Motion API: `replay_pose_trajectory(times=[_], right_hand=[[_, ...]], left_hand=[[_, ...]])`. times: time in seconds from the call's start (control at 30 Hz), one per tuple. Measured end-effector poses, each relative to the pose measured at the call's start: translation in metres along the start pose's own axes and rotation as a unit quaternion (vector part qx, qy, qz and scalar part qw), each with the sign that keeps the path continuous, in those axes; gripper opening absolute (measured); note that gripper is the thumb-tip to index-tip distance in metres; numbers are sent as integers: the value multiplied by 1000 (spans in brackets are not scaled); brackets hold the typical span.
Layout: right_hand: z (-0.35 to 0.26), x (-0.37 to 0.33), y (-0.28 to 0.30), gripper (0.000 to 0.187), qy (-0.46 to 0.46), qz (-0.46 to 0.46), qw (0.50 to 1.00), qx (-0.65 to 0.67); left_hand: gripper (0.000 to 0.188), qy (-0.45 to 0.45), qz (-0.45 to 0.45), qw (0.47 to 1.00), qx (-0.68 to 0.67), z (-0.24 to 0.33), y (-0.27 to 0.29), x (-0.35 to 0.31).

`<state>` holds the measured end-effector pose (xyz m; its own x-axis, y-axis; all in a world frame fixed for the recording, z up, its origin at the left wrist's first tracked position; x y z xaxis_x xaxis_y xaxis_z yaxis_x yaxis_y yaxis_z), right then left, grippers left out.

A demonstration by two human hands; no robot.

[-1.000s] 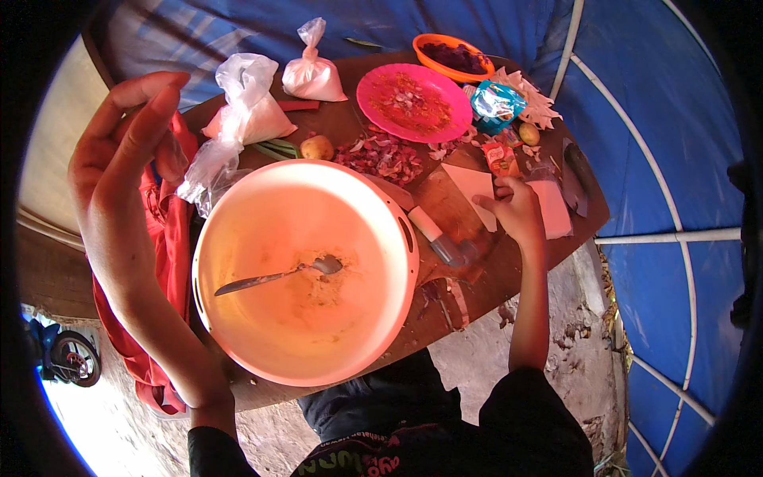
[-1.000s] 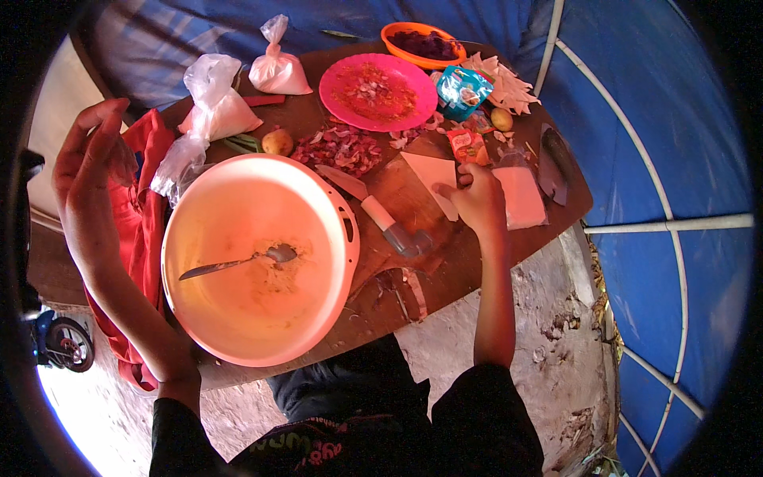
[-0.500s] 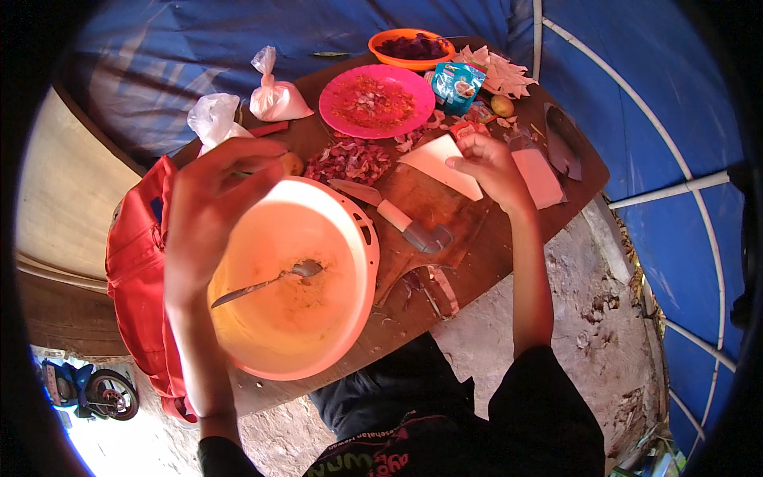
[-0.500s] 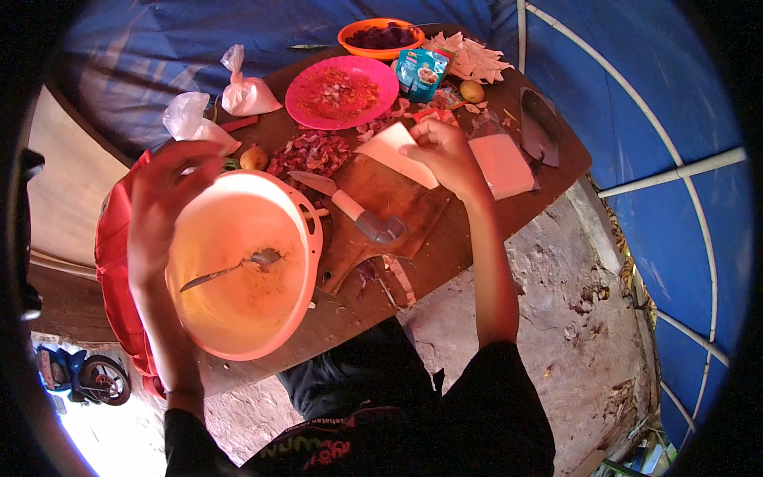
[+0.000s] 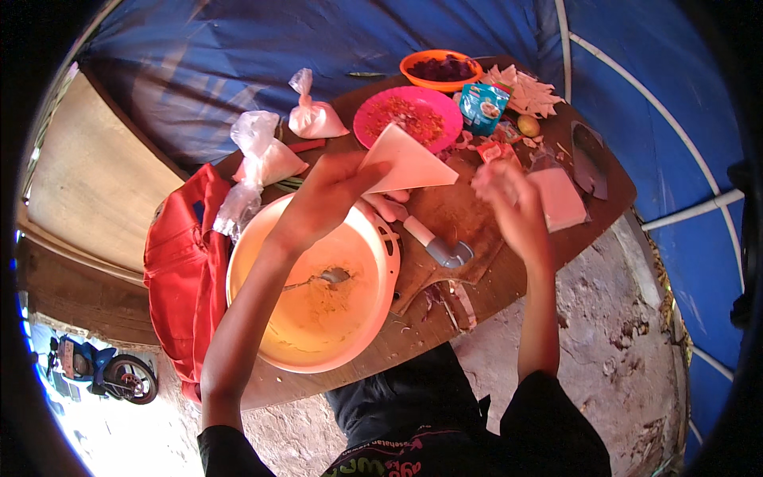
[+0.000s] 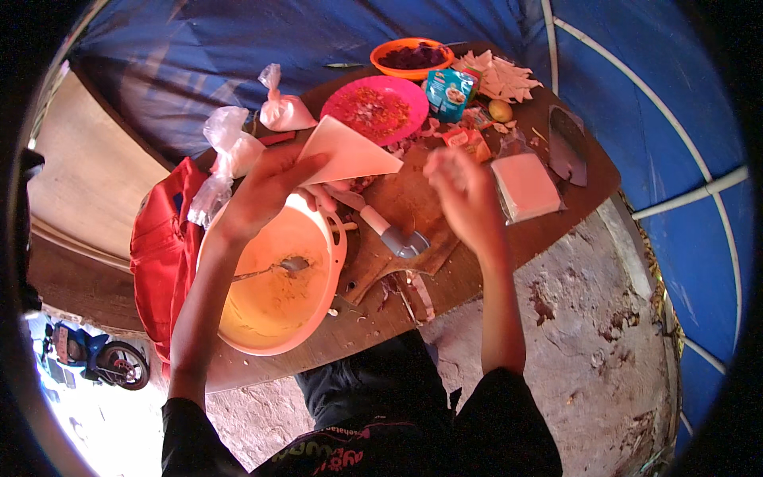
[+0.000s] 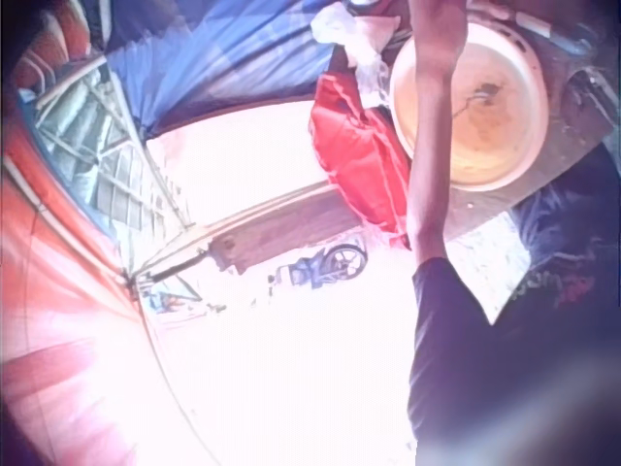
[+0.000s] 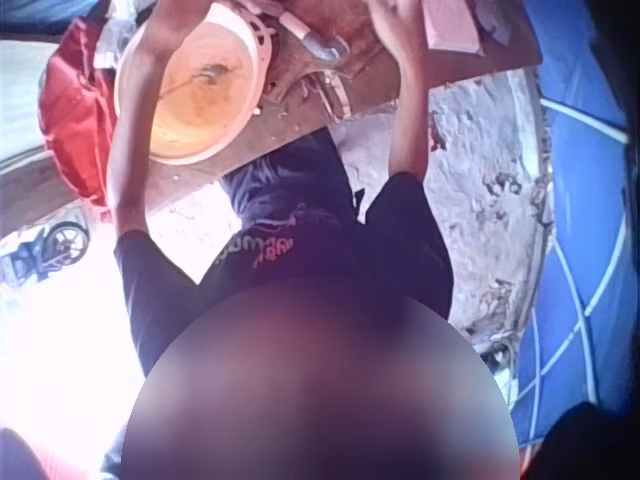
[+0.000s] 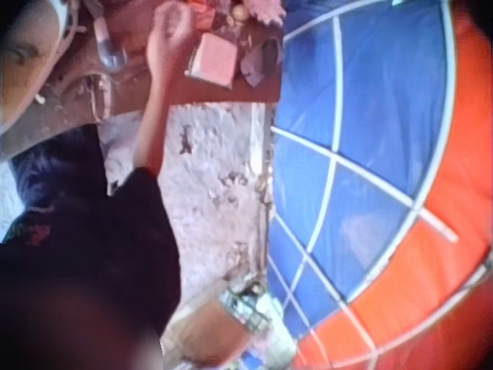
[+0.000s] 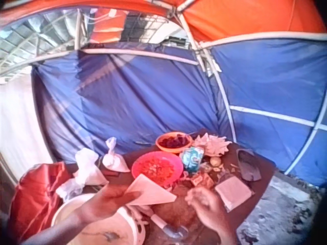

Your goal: The person assembles small triangular food packets by scooping a mixture from a bowl with a knife, placing it onto folded paper, and folding the paper into a sealed packet. The person repeats this process multiple times, placing finished packets on the table.

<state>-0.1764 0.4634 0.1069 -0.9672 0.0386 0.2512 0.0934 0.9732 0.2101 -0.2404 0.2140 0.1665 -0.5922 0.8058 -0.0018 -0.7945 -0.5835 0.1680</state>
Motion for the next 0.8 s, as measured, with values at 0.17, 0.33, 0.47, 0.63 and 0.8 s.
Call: replay_pose_trajectory(times=[0.17,0.33,0.47,0.63,0.8], right_hand=[[10,-45,-54,44,52,-169,947,-268],[19,-58,-45,33,11,-86,947,-310],[25,-95,7,21,-62,40,992,-99],[26,-143,61,21,-111,192,972,-83],[31,-135,77,22,-113,216,969,40]], left_hand=[[30,-40,107,993,42,21,-12,-38],[19,-66,242,962,106,42,-78,-69],[13,-66,265,955,118,23,-138,-55],[14,-118,308,908,259,-41,-164,25],[21,77,280,944,155,-103,-140,76]])
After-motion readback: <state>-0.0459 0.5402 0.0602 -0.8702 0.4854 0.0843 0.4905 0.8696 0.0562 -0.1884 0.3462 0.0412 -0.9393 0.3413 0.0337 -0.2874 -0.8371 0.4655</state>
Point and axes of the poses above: each hand's wrist, its own x-axis towards the middle knuckle, its own y-axis out of the back of the hand, z = x × y, the point moved 3 cm from there along x, towards the middle knuckle, and after that the axes turned 13 degrees about -z, right-handed, at the moved point
